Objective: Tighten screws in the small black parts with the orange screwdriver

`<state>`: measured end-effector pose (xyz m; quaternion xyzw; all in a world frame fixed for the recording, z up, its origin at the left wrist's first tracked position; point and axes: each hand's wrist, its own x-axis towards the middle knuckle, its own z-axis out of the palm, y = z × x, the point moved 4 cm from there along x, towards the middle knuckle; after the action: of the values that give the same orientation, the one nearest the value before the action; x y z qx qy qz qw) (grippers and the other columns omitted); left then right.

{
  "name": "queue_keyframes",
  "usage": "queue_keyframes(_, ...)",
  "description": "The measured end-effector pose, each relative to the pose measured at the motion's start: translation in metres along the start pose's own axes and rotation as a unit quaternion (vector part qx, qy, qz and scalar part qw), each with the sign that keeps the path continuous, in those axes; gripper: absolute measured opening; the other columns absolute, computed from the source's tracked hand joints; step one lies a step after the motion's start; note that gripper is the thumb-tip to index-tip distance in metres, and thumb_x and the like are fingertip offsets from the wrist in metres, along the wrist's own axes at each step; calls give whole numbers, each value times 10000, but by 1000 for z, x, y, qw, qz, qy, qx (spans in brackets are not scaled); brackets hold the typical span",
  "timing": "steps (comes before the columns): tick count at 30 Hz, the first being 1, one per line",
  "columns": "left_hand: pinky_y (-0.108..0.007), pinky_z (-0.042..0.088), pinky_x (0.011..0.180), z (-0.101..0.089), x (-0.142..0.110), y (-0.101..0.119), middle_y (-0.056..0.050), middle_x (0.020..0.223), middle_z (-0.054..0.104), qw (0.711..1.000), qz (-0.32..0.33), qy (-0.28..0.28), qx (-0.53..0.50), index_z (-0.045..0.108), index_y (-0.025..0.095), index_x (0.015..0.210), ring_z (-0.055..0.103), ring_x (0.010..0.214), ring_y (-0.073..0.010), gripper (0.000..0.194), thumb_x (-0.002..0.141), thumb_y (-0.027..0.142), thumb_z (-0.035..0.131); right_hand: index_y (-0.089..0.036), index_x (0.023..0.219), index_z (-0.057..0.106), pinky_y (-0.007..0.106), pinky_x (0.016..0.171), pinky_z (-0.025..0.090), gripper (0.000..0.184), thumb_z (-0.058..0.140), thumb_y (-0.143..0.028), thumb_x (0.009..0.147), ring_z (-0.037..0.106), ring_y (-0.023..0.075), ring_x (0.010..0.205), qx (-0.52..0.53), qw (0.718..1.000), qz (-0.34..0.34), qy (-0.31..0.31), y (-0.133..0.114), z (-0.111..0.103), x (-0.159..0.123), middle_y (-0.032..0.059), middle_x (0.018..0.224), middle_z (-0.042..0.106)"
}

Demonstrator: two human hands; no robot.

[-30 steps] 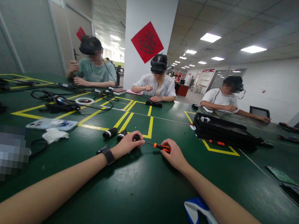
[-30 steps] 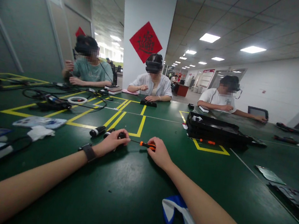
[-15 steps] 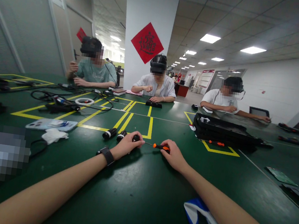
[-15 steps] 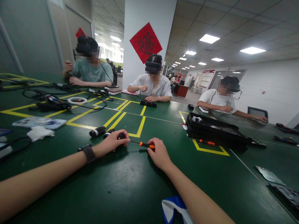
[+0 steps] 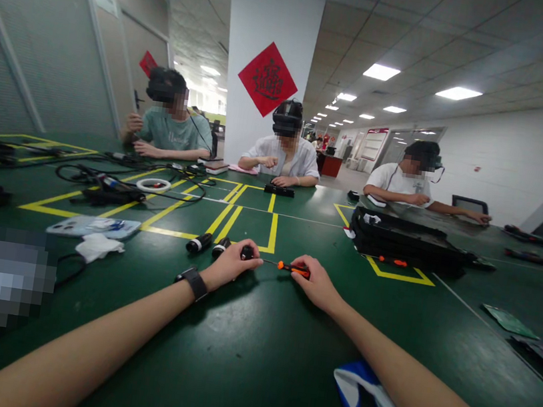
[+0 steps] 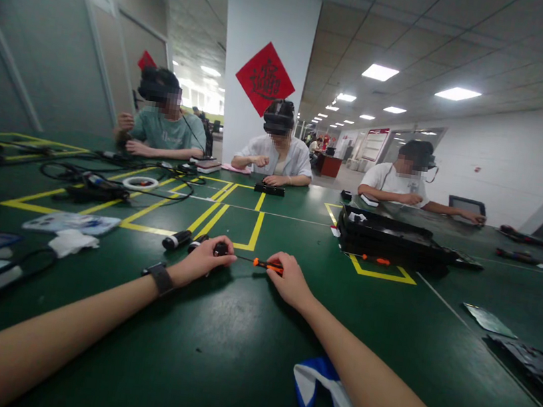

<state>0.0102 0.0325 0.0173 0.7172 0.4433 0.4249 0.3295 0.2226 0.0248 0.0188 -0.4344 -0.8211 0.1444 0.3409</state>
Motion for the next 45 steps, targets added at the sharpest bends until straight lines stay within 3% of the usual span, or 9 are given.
queue_keyframes(6, -228, 378, 578, -1, 0, 2, 25, 682, 551, 1000, 10, 3, 10, 528, 170, 789, 488, 596, -101, 239, 686, 376, 594, -181, 984, 527, 293, 778, 401, 238, 552, -243, 755, 519, 141, 838, 52, 998, -5, -33, -2, 3, -2, 23, 922, 562)
queue_keyframes(9, -228, 377, 586, -1, 1, 1, 23, 684, 552, 1000, 15, 3, 8, 529, 169, 785, 487, 606, -101, 231, 688, 367, 594, -189, 1057, 525, 322, 851, 375, 249, 467, -268, 828, 498, 154, 933, 35, 999, -14, -30, -3, 5, -1, 52, 999, 558)
queue_keyframes(12, -229, 377, 590, -1, 1, 1, 26, 673, 549, 1000, 18, 3, 6, 530, 168, 774, 485, 605, -100, 216, 686, 354, 596, -185, 986, 574, 341, 878, 352, 236, 375, -248, 875, 481, 161, 952, 3, 999, -30, -22, -2, 7, 1, 61, 979, 566)
queue_keyframes(18, -227, 381, 586, -1, 0, 6, 28, 667, 549, 1000, 10, -5, -6, 525, 170, 778, 495, 604, -102, 212, 693, 351, 593, -178, 933, 565, 318, 797, 390, 161, 473, -253, 824, 502, 156, 861, 5, 999, -19, -31, 1, 6, 0, 44, 914, 564)
queue_keyframes(23, -221, 375, 562, 0, -1, 6, 31, 646, 543, 1000, 11, -10, -11, 526, 169, 777, 490, 583, -99, 226, 698, 372, 588, -174, 939, 532, 291, 754, 406, 217, 579, -267, 748, 516, 141, 809, 39, 998, -22, -47, -4, 5, -3, 25, 898, 561)
queue_keyframes(27, -220, 375, 562, 0, 0, 3, 30, 657, 549, 1000, 19, 1, -2, 531, 171, 771, 488, 591, -98, 229, 690, 375, 597, -181, 1007, 531, 305, 807, 390, 224, 504, -280, 808, 503, 149, 888, 30, 999, -26, -36, -8, 5, -2, 44, 955, 555)
queue_keyframes(31, -226, 389, 577, 0, 1, 3, 32, 649, 549, 1000, 28, 6, 4, 531, 170, 758, 494, 590, -98, 250, 672, 389, 615, -168, 900, 580, 328, 826, 366, 213, 383, -242, 873, 479, 161, 890, -34, 998, -53, -32, -12, 5, -1, 57, 898, 558)
queue_keyframes(36, -254, 434, 639, 1, 1, 0, 28, 675, 569, 999, 22, 1, -26, 507, 170, 753, 542, 645, -117, 353, 554, 368, 720, -161, 936, 544, 299, 766, 383, 153, 457, -238, 837, 485, 160, 844, -56, 995, -61, -53, -18, 5, -6, 59, 886, 549)
queue_keyframes(45, -285, 449, 688, 1, 0, 1, 9, 762, 591, 1000, 16, 11, -24, 497, 173, 802, 569, 697, -131, 364, 574, 370, 702, -188, 932, 498, 262, 702, 394, 149, 513, -236, 792, 515, 138, 748, -26, 999, -41, -24, -20, 3, -9, 20, 849, 561)
